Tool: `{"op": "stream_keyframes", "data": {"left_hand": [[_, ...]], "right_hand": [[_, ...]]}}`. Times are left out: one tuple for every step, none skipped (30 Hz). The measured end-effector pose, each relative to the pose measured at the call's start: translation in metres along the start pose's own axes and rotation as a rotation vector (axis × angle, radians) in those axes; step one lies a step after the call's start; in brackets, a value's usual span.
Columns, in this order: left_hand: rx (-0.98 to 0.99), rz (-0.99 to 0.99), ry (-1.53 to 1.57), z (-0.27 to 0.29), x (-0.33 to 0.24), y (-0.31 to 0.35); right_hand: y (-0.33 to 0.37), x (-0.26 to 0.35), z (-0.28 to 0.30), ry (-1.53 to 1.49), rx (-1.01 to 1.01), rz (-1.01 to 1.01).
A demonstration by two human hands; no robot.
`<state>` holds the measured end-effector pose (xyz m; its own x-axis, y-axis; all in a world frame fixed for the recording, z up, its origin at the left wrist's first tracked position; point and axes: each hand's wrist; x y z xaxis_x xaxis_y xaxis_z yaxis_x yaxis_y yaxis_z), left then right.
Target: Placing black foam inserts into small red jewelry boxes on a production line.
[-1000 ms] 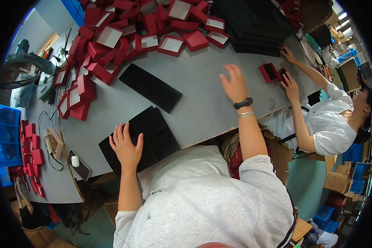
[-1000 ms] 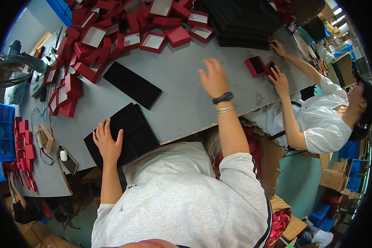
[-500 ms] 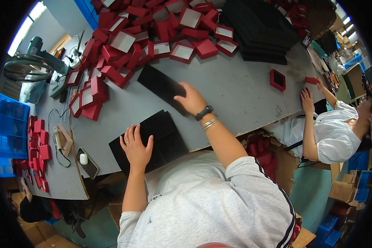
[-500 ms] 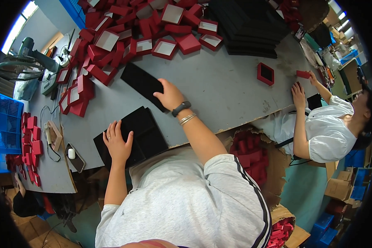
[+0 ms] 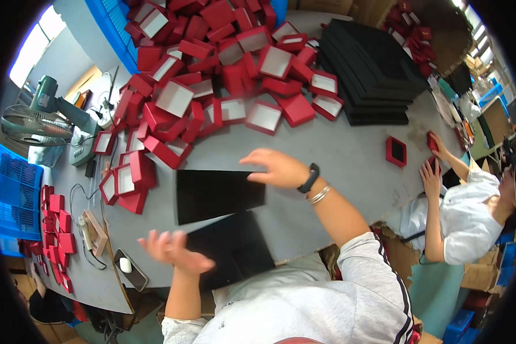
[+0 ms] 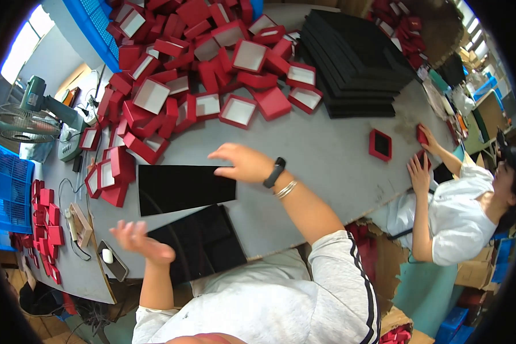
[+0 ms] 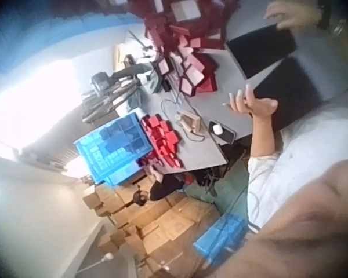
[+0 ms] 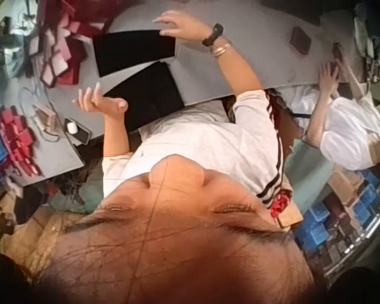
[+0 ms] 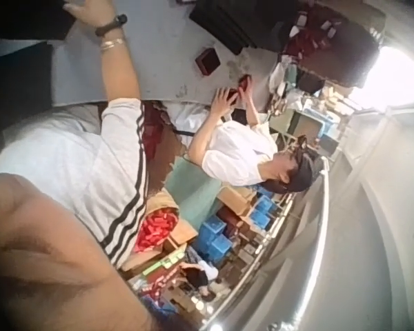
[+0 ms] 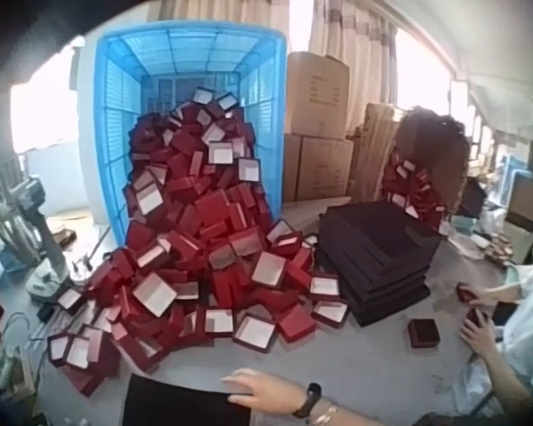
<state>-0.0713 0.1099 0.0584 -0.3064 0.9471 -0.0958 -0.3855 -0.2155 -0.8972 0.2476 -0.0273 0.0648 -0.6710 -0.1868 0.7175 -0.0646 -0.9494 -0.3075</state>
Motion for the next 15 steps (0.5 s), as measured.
{"op": "stream_keyframes", "data": {"left_hand": [[-0.017,0.155,-0.076,0.001,0.017,-0.010],[-0.035,0.307,-0.149,0.003,0.035,-0.023],[-0.039,0.484,-0.121,-0.007,0.062,-0.036],[-0.045,0.656,-0.086,-0.024,0.092,-0.053],[0.014,0.812,0.007,-0.040,0.121,-0.063],[0.138,0.805,-0.134,-0.060,0.149,-0.069],[0.249,0.883,-0.217,-0.089,0.176,-0.064],[0.275,0.965,-0.382,-0.123,0.187,-0.054],[0.403,1.030,-0.091,-0.142,0.198,-0.061],[0.521,1.084,0.197,-0.155,0.208,-0.069],[0.463,1.137,0.431,-0.171,0.196,-0.077],[0.588,1.070,0.263,-0.182,0.181,-0.089],[0.573,1.095,0.332,-0.191,0.156,-0.096],[0.733,1.109,0.563,-0.200,0.145,-0.103],[0.802,0.929,0.378,-0.205,0.134,-0.090]], "right_hand": [[-0.010,-0.016,0.014,0.102,-0.088,0.030],[-0.019,-0.038,0.036,0.200,-0.181,0.058],[-0.030,-0.058,0.059,0.074,-0.409,-0.027],[-0.041,-0.088,0.092,0.311,-0.545,0.016],[-0.049,-0.113,0.117,0.409,-0.790,-0.028],[-0.059,-0.147,0.147,0.484,-0.916,-0.072],[-0.068,-0.178,0.164,0.565,-1.046,-0.125],[-0.081,-0.203,0.158,0.609,-0.945,-0.335],[-0.088,-0.223,0.150,0.658,-0.841,-0.549],[-0.099,-0.228,0.132,0.731,-0.609,-0.669],[-0.118,-0.211,0.116,0.613,-0.509,-0.663],[-0.119,-0.209,0.100,0.559,-0.522,-0.518],[-0.120,-0.190,0.083,0.548,-0.466,-0.410],[-0.114,-0.177,0.064,0.556,-0.502,-0.240],[-0.114,-0.127,0.056,0.397,-0.308,-0.405]]}}
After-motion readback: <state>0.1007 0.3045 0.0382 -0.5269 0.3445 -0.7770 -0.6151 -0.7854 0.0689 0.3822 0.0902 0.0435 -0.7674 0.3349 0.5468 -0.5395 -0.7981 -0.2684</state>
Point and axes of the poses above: each hand's wrist, its own y-axis away from the middle knuckle, its own z-axis out of the back of the hand, x = y × z, and after that the axes turned 8 degrees about z, right-handed
